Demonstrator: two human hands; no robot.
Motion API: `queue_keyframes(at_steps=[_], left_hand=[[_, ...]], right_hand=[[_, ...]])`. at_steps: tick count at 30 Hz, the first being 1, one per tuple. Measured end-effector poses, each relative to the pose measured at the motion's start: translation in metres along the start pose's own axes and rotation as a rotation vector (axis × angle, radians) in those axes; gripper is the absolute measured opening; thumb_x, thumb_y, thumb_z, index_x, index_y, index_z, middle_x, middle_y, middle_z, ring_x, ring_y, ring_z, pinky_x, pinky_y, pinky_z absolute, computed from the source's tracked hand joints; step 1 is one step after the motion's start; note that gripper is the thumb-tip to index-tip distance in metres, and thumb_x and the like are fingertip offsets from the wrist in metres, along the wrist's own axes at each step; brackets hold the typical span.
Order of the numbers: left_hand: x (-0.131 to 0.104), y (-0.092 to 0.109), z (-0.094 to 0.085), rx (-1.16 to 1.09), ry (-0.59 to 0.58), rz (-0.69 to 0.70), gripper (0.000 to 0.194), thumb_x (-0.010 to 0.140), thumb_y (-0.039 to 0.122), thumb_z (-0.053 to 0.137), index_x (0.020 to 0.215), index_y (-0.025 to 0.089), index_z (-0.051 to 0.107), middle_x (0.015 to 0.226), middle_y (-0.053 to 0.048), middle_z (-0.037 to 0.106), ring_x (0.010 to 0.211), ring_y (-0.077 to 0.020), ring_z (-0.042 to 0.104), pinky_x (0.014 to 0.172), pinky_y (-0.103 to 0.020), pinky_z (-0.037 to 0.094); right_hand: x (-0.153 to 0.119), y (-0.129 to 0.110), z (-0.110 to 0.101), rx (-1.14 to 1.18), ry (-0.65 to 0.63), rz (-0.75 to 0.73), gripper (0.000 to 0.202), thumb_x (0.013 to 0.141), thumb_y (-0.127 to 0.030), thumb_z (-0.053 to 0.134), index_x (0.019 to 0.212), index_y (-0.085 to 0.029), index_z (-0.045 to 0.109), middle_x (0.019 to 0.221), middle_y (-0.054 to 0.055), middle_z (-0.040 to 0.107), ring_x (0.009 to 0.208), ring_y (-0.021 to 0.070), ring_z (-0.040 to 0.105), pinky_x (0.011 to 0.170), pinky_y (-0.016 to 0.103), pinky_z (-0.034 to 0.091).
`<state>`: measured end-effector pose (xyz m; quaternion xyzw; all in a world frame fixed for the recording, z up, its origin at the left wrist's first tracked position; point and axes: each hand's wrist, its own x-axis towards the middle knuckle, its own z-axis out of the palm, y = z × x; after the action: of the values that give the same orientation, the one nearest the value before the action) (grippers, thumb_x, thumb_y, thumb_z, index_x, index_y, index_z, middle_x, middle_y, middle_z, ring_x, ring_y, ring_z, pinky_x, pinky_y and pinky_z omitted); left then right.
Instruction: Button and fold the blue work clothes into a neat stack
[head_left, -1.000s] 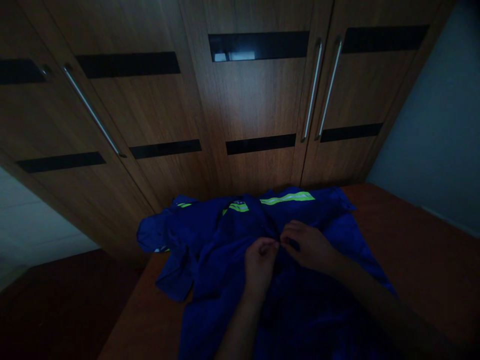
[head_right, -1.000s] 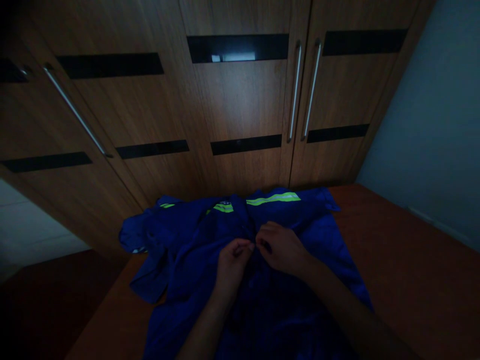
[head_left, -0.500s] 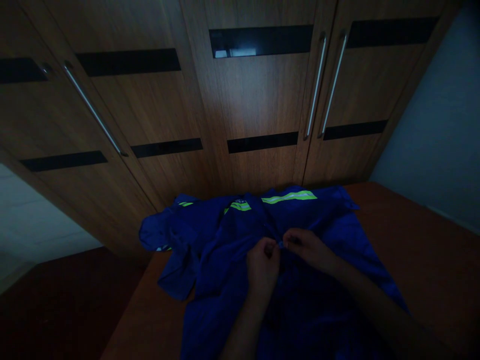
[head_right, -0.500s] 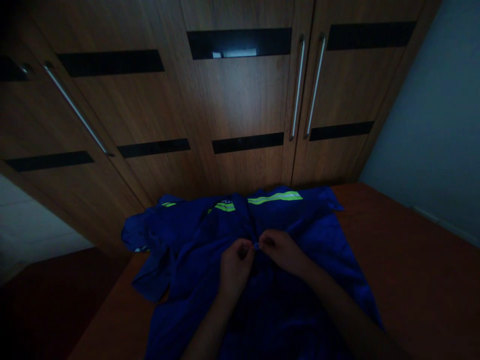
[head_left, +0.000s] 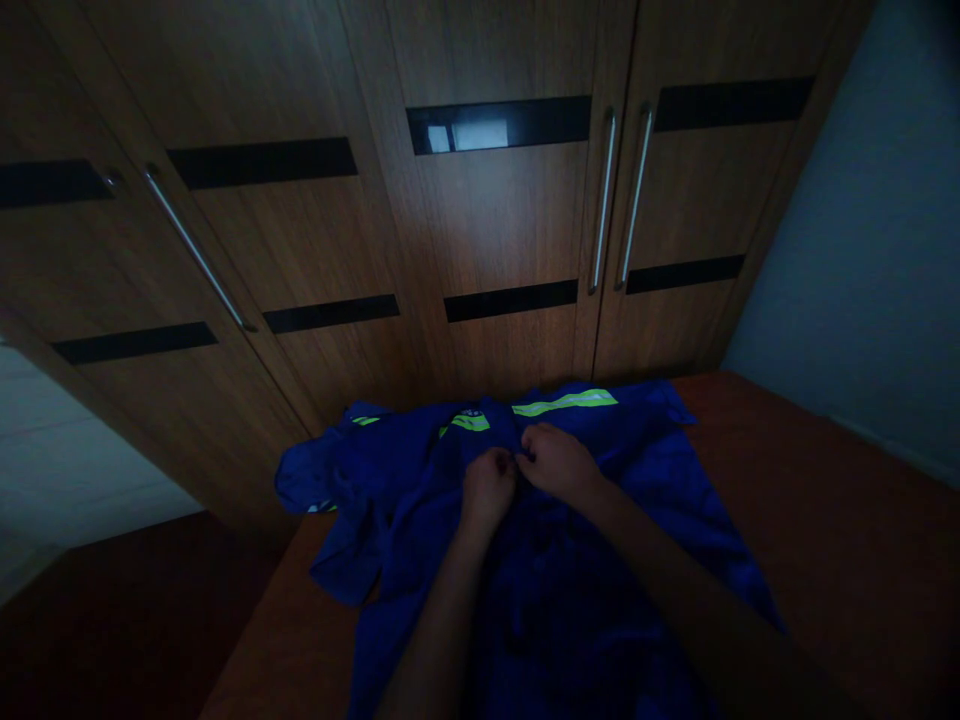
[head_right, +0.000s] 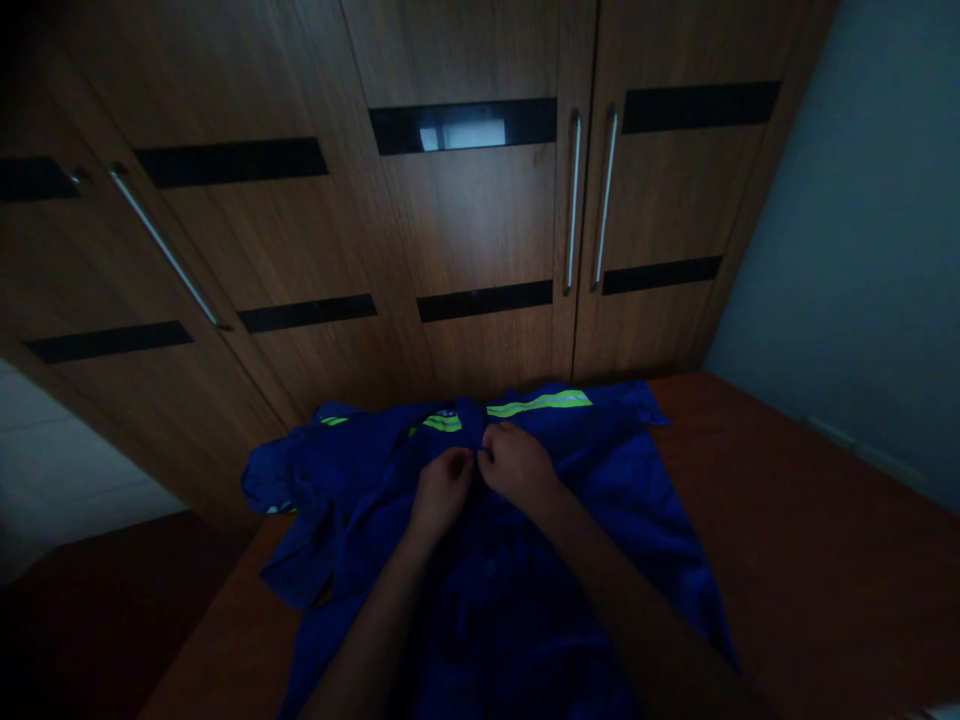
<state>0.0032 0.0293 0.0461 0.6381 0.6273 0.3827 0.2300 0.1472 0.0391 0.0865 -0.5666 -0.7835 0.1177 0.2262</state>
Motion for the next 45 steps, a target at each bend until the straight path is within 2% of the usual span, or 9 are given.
queue_keyframes(at_steps=[4, 9, 12, 17, 21, 25, 31, 40, 45], left_hand=[[0.014, -0.006, 0.013, 0.106, -0.078, -0.062, 0.009, 0.069, 0.013, 0.062, 0.070, 0.019, 0.069, 0.077, -0.009, 0.072, 0.078, -0.0230, 0.065, 0.068, -0.028, 0.042], [0.020, -0.012, 0.027, 0.162, -0.075, -0.096, 0.013, 0.069, 0.022, 0.065, 0.082, 0.021, 0.069, 0.087, -0.009, 0.072, 0.084, -0.0239, 0.065, 0.069, -0.028, 0.041], [0.024, -0.012, 0.030, 0.159, -0.062, -0.117, 0.009, 0.067, 0.020, 0.066, 0.076, 0.022, 0.068, 0.085, -0.009, 0.071, 0.084, -0.0251, 0.064, 0.071, -0.030, 0.041], [0.030, -0.011, 0.028, 0.040, -0.019, -0.128, 0.008, 0.066, 0.015, 0.066, 0.064, 0.021, 0.062, 0.076, -0.006, 0.069, 0.079, -0.0223, 0.063, 0.070, -0.028, 0.040], [0.036, -0.001, 0.018, -0.175, 0.012, -0.132, 0.006, 0.073, 0.017, 0.061, 0.069, 0.020, 0.059, 0.070, -0.003, 0.068, 0.062, -0.0149, 0.061, 0.060, -0.024, 0.041], [0.045, 0.020, 0.008, -0.455, 0.008, -0.171, 0.009, 0.078, 0.025, 0.057, 0.077, 0.017, 0.058, 0.074, -0.005, 0.070, 0.048, -0.0088, 0.055, 0.047, -0.019, 0.038], [0.046, 0.043, 0.009, -0.733, 0.030, -0.210, 0.020, 0.070, 0.030, 0.064, 0.082, 0.015, 0.060, 0.076, -0.005, 0.071, 0.049, -0.0069, 0.055, 0.046, -0.017, 0.036], [0.026, 0.037, 0.016, -0.806, 0.035, -0.167, 0.019, 0.066, 0.024, 0.066, 0.082, 0.014, 0.063, 0.070, -0.004, 0.070, 0.052, -0.0083, 0.056, 0.050, -0.018, 0.039], [0.027, 0.027, 0.015, -0.769, 0.030, -0.109, 0.014, 0.065, 0.022, 0.066, 0.078, 0.015, 0.065, 0.067, -0.002, 0.069, 0.052, -0.0097, 0.057, 0.052, -0.020, 0.041]], right_hand=[[0.007, 0.003, 0.019, 0.012, -0.058, 0.138, 0.018, 0.068, -0.024, 0.065, 0.083, -0.016, 0.066, 0.092, 0.015, 0.067, 0.091, 0.0273, 0.063, 0.075, 0.035, 0.045], [0.008, 0.031, 0.038, 0.166, -0.081, 0.279, 0.002, 0.061, -0.016, 0.065, 0.062, -0.018, 0.066, 0.077, 0.012, 0.069, 0.086, 0.0280, 0.065, 0.073, 0.035, 0.046], [0.009, 0.044, 0.048, 0.343, -0.058, 0.309, 0.010, 0.061, -0.015, 0.060, 0.052, -0.018, 0.062, 0.067, 0.008, 0.068, 0.080, 0.0255, 0.065, 0.073, 0.034, 0.046], [0.009, 0.053, 0.060, 0.811, 0.106, 0.356, 0.016, 0.070, -0.027, 0.054, 0.072, -0.020, 0.068, 0.074, 0.003, 0.070, 0.078, 0.0204, 0.064, 0.071, 0.030, 0.048], [0.006, 0.052, 0.057, 1.209, 0.208, 0.372, 0.028, 0.068, -0.042, 0.061, 0.083, -0.019, 0.068, 0.077, 0.004, 0.071, 0.075, 0.0207, 0.065, 0.068, 0.031, 0.050], [0.006, 0.048, 0.047, 1.477, 0.227, 0.338, 0.030, 0.063, -0.040, 0.069, 0.086, -0.020, 0.068, 0.083, 0.004, 0.072, 0.078, 0.0201, 0.065, 0.074, 0.031, 0.050], [0.011, 0.043, 0.035, 1.780, 0.098, 0.257, 0.031, 0.067, -0.028, 0.068, 0.096, -0.019, 0.069, 0.088, 0.005, 0.073, 0.083, 0.0211, 0.065, 0.080, 0.033, 0.049], [-0.004, 0.038, 0.029, 1.823, 0.024, 0.247, 0.042, 0.062, -0.016, 0.063, 0.104, -0.022, 0.067, 0.091, 0.003, 0.073, 0.083, 0.0200, 0.065, 0.079, 0.033, 0.047], [-0.008, 0.035, 0.025, 1.781, 0.065, 0.206, 0.047, 0.058, -0.010, 0.061, 0.103, -0.023, 0.068, 0.091, 0.001, 0.072, 0.081, 0.0186, 0.063, 0.077, 0.031, 0.045]])
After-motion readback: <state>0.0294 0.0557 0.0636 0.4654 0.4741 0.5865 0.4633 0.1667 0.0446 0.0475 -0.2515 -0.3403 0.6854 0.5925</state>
